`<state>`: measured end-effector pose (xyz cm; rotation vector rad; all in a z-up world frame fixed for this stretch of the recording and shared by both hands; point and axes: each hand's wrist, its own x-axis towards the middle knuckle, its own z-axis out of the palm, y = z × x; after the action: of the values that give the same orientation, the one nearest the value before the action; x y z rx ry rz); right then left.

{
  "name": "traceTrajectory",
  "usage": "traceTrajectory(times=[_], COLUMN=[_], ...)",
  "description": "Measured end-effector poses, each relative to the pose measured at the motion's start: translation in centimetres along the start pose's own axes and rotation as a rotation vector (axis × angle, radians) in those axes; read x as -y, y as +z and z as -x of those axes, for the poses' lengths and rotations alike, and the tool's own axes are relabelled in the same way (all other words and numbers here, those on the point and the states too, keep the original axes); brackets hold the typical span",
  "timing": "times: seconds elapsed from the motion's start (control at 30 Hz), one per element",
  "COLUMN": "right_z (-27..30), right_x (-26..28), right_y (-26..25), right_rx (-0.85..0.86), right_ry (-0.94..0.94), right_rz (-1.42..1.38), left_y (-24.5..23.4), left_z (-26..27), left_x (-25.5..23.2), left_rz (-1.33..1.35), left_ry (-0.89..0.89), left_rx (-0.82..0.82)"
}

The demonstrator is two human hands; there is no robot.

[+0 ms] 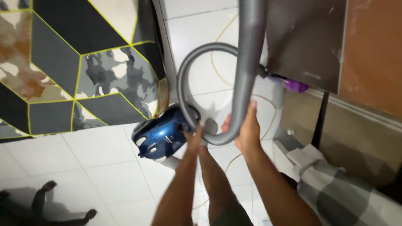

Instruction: The person is assembling and using a vacuum cleaner to clean the floor in a room.

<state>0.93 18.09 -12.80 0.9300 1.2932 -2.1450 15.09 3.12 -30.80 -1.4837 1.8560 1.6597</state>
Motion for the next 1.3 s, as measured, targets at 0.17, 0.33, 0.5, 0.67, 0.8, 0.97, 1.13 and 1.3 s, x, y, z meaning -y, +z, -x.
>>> traceTrajectory(times=[0.17,0.33,0.5,0.67,0.8,0.97,1.13,1.3], right_z=[-1.3,-2.1,0.2,2.9,-0.1,-4.0,-4.3,-3.2], right_x=[5.9,3.4,1.2,-1.4,-5.4,-6.9,-7.6,-10.4], right_y=[6.8,3.2,1.1,0.4,-2.7,-2.5,-3.1,-7.3], right_rx=[-0.135,-0.223,-0.259,-0.356,-0.35,-0.435,-0.495,-0.354], right_ry=[0.2,0.209,0.279,0.433,0.46,0.375,0.36,0.386], right_rz=[0.196,0.421,0.5,0.45,0.491,0.416,0.306,0.391], left_y=[0.9,-5.1,-10.8,-17.2,-20.5,-20.7,-19.8,-19.7], left_z=[-4.3,5.9,15.8,20.5,25.3,26.4,27.3,29.8], left_x=[20.7,5.4,3.5,8.7,-1.2,-7.6,-10.5,-11.8], left_rz=[0.721,0.356,0.383,1.102,1.2,1.036,1.107,1.072], left_ry=[-0.548,-0.232,-0.059,-0.738,-0.675,-0.491,-0.281,-0.031], left_rx=[0.275,0.038,0.082,0.073,0.029,0.189,0.304,0.431])
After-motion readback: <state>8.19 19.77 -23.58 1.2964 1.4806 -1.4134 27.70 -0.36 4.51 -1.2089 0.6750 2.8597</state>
